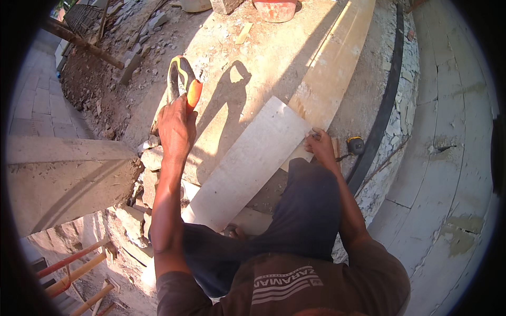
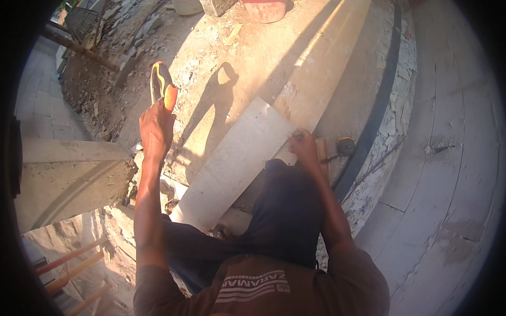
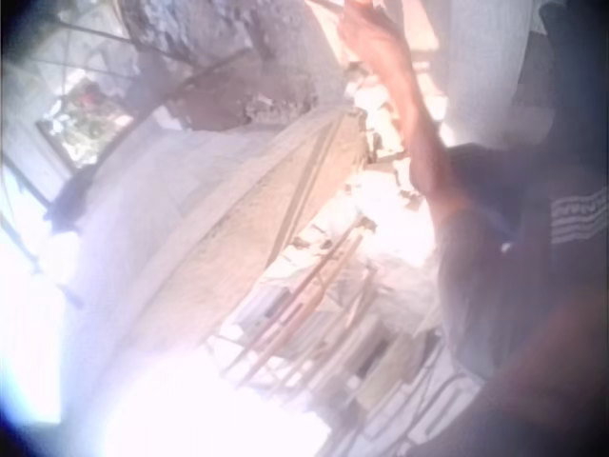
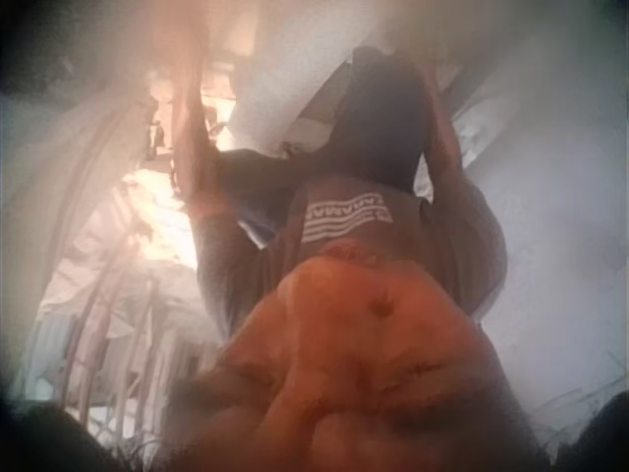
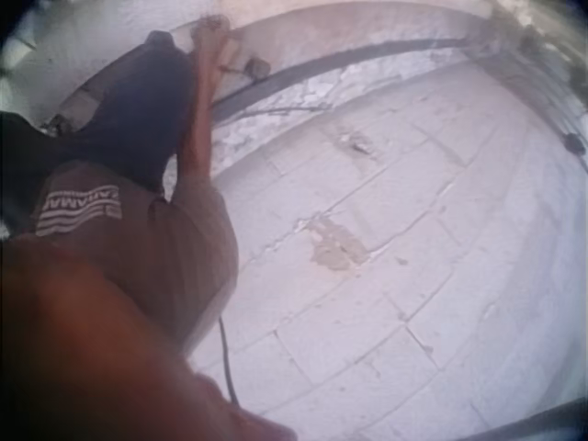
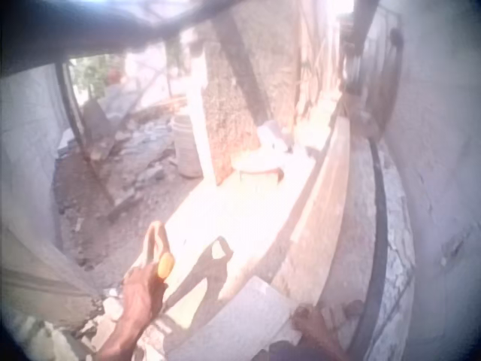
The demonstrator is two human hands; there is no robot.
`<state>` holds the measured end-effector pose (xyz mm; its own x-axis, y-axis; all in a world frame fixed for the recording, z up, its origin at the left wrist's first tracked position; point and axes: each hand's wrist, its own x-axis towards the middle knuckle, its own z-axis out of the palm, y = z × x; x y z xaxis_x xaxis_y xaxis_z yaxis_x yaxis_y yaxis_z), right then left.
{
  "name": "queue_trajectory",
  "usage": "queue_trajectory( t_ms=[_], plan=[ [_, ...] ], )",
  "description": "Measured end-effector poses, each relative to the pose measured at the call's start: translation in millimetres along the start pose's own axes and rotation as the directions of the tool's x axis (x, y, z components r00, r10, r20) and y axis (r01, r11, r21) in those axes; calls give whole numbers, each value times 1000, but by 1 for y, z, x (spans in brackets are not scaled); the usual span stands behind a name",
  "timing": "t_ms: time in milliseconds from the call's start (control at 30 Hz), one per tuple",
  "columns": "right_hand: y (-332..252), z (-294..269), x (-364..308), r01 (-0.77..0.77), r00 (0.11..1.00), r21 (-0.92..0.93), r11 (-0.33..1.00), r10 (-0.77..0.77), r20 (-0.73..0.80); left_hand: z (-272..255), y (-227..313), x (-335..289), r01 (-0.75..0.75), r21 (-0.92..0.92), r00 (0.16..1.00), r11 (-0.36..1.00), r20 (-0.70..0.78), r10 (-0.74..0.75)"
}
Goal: The person measures a long wooden plank with a tape measure and marks it with a pen. They then use a hand saw to cut the plank along the marked line. Finally, they pick up nails from a bucket and place them on the plank.
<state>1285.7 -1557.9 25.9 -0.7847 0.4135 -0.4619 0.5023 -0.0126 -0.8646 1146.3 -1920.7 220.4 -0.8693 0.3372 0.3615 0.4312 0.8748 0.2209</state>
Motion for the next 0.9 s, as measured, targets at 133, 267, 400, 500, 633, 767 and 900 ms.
queue_trajectory(
  t_ms=[133, 267, 400, 500, 633, 767, 900],
  plan=[
    [-49, 26, 12, 97, 991, -99, 990, -87, 102, -7, 48, -8, -268, 47, 964, 962, 7, 268],
    [-93, 21, -17, 522, 853, -129, 843, -520, 51, 15, 85, -17, -504, -27, 852, 863, 149, 502],
    [-128, 2, -47, 849, 346, -513, 127, -867, 359, 40, 103, -11, -581, -207, 678, 787, 412, 608],
    [-130, -5, -58, 883, 329, -467, 41, -765, 554, 49, 115, 13, -667, -313, 585, 676, 342, 735],
    [-91, -12, -53, 637, 737, -153, 755, -540, 406, 50, 125, 41, -589, -341, 549, 733, 496, 673],
    [-27, -31, -41, 203, 955, 72, 977, -213, 205, 57, 99, 23, -240, -512, 957, 825, 17, 288],
    [35, -55, -53, -189, 970, 370, 909, 115, 213, 109, 80, -30, 200, -511, 973, 836, 202, -109]
  ],
)
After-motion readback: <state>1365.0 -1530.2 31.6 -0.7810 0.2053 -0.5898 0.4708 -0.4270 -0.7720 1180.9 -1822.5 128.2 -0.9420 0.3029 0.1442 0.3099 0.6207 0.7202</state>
